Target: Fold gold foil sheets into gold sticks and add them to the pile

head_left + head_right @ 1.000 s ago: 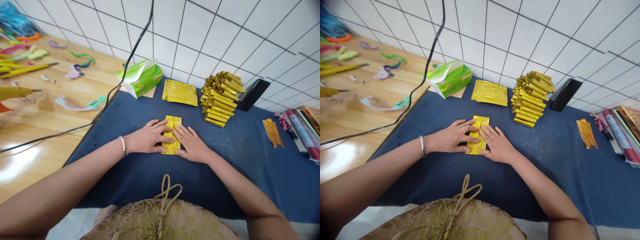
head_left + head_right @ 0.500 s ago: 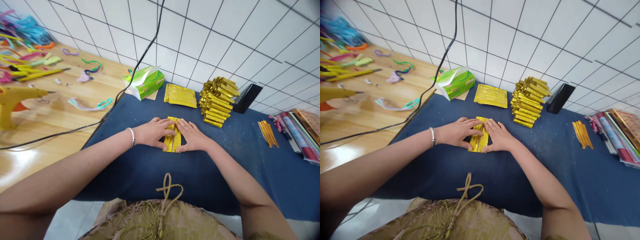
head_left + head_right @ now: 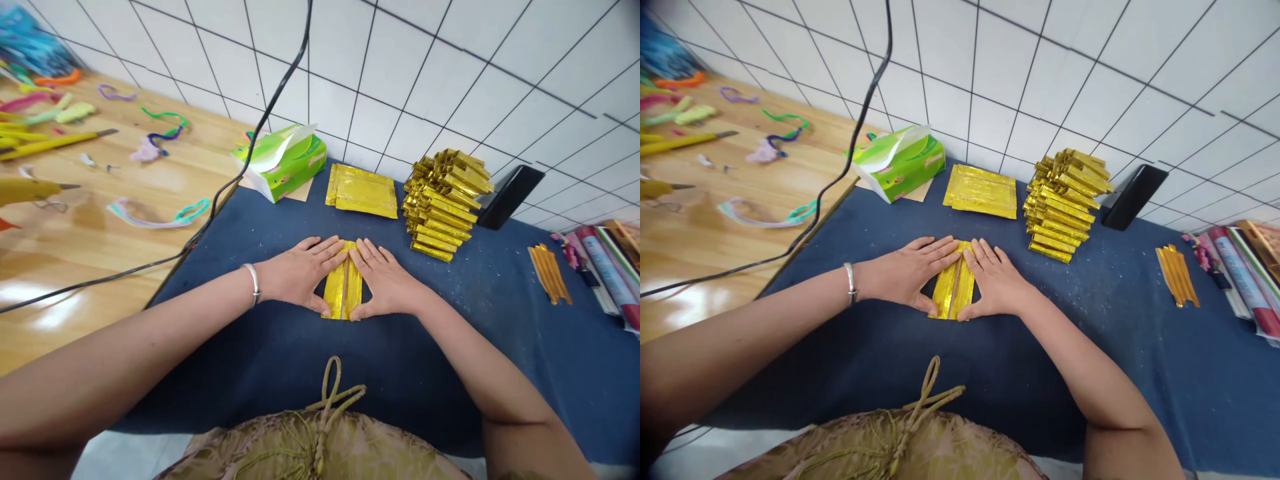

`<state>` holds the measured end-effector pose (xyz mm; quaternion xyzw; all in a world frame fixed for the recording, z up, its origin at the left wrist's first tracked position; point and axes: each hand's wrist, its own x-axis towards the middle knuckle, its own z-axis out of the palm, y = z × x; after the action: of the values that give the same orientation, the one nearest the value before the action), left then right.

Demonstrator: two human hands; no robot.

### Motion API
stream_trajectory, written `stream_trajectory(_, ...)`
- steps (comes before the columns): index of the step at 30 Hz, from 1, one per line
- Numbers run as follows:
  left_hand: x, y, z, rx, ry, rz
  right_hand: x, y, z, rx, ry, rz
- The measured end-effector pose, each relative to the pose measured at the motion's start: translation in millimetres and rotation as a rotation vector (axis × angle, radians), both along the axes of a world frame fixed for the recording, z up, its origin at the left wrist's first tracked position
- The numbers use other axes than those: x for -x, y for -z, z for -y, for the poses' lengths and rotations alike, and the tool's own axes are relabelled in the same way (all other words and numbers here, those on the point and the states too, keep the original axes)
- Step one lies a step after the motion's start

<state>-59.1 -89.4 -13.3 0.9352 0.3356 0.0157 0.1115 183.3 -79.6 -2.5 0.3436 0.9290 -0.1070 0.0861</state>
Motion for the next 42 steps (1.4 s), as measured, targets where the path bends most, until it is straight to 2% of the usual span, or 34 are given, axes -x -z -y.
stream_trajectory(8, 4, 3.2, 1, -0.046, 0.028, 0.043, -3, 7.2, 0, -0.008, -0.010, -0.038)
stream_trajectory(15, 6, 2.4, 4, -0.042, 0.136, 0.062, -3, 5.5, -1, 0.022, -0.006, -0.033)
stream_trajectory(29, 5, 4.6, 8, -0.074, 0.108, 0.027, -3, 1.1, 2, 0.049, 0.002, -0.030)
stream_trajectory(32, 5, 4.2, 9, -0.075, 0.104, 0.032, -11, -2.4, 12, 0.036, -0.018, -0.044)
stream_trajectory(37, 5, 5.5, 11, -0.078, 0.092, 0.059, -29, -6.9, 46, -0.056, 0.000, -0.099)
stream_trajectory(42, 5, 6.0, 11, -0.075, 0.058, 0.063, -29, -8.9, 68, -0.135, -0.006, -0.163)
